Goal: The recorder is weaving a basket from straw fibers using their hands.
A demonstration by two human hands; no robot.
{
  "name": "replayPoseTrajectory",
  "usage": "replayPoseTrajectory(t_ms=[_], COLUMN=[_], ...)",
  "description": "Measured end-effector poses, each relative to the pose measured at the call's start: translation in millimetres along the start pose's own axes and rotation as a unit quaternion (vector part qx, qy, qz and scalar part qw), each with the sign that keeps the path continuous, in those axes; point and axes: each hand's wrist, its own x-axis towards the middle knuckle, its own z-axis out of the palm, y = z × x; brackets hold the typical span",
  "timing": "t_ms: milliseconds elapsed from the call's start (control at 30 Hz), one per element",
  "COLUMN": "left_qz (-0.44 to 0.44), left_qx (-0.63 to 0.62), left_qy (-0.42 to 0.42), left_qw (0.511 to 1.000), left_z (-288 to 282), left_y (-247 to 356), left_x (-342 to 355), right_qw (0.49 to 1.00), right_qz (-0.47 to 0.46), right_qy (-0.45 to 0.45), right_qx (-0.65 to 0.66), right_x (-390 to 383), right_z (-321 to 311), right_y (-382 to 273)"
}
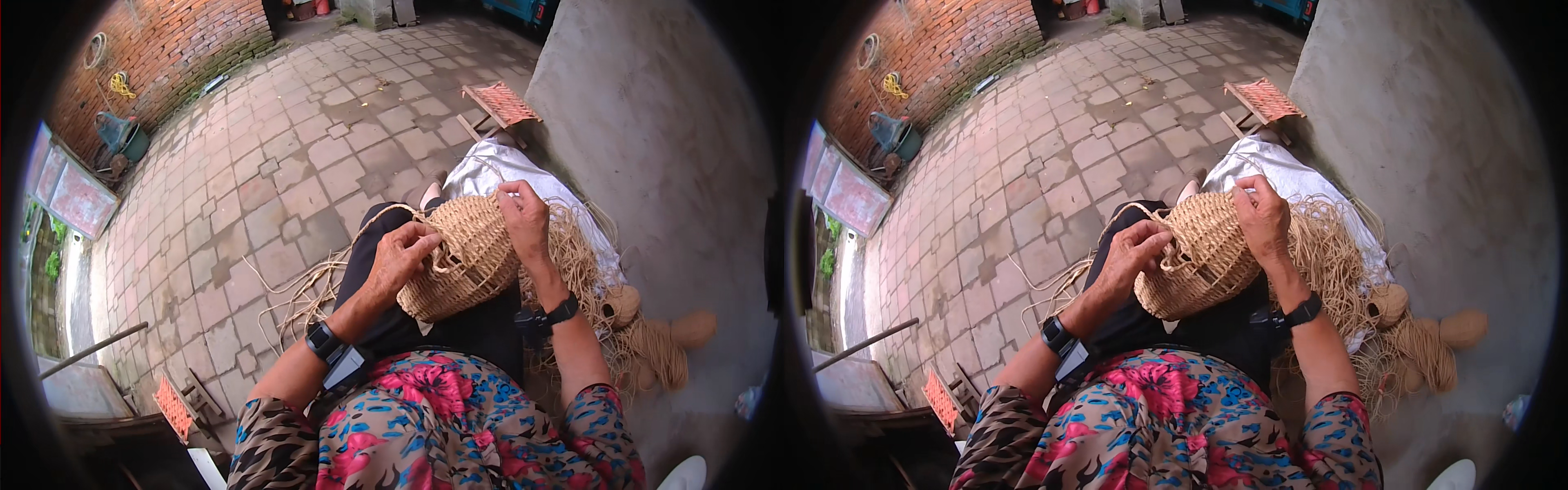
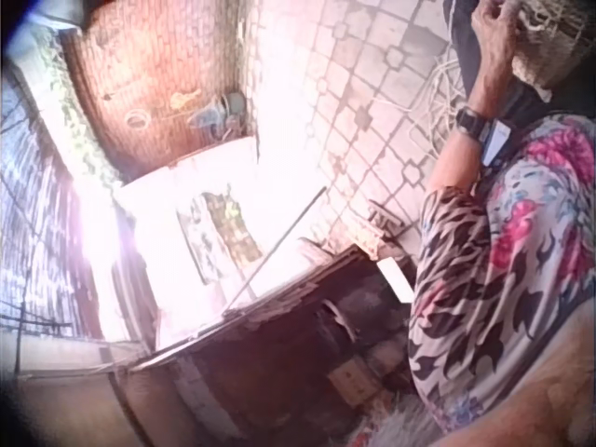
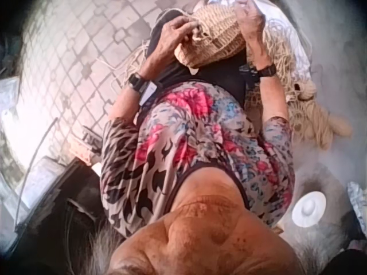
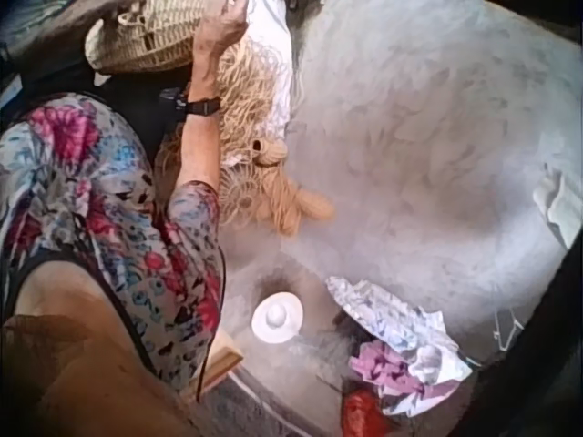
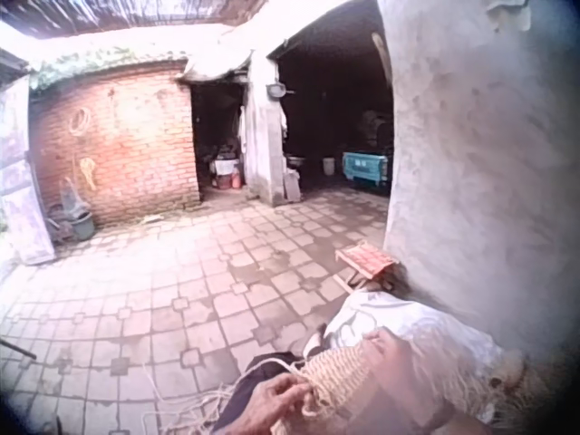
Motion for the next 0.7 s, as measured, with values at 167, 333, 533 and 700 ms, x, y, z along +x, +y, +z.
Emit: replayPoseTrajectory(t_ms=[167, 333, 533, 700], left_qz=[0.004, 0.054, 0.096, 0.076], left_qx=[-0.085, -0.114, 0.022, 0.057], left_qy=[0.034, 0.093, -0.014, 0.018], left_qw=[0.996, 0.988, 0.995, 0.995], left_z=[-2.1, -9.1, 3.7, -12.8], left_y=[-11.4, -15.7, 6.6, -11.1], left_x=[10.9, 0.8, -15.3, 2.7], right_qw=[0.997, 0.992, 0.986, 0.979], right_qz=[0.013, 0.034, 0.056, 0.073], right_qy=[-0.017, -0.051, -0.068, -0.083], right_qx=[-0.067, -0.110, -0.138, -0.169], right_x=[15.9, 28.2, 37.9, 41.5], right_z=[8.8, 14.2, 19.6, 23.3], right_y=[11.0, 10.0, 9.6, 7.2])
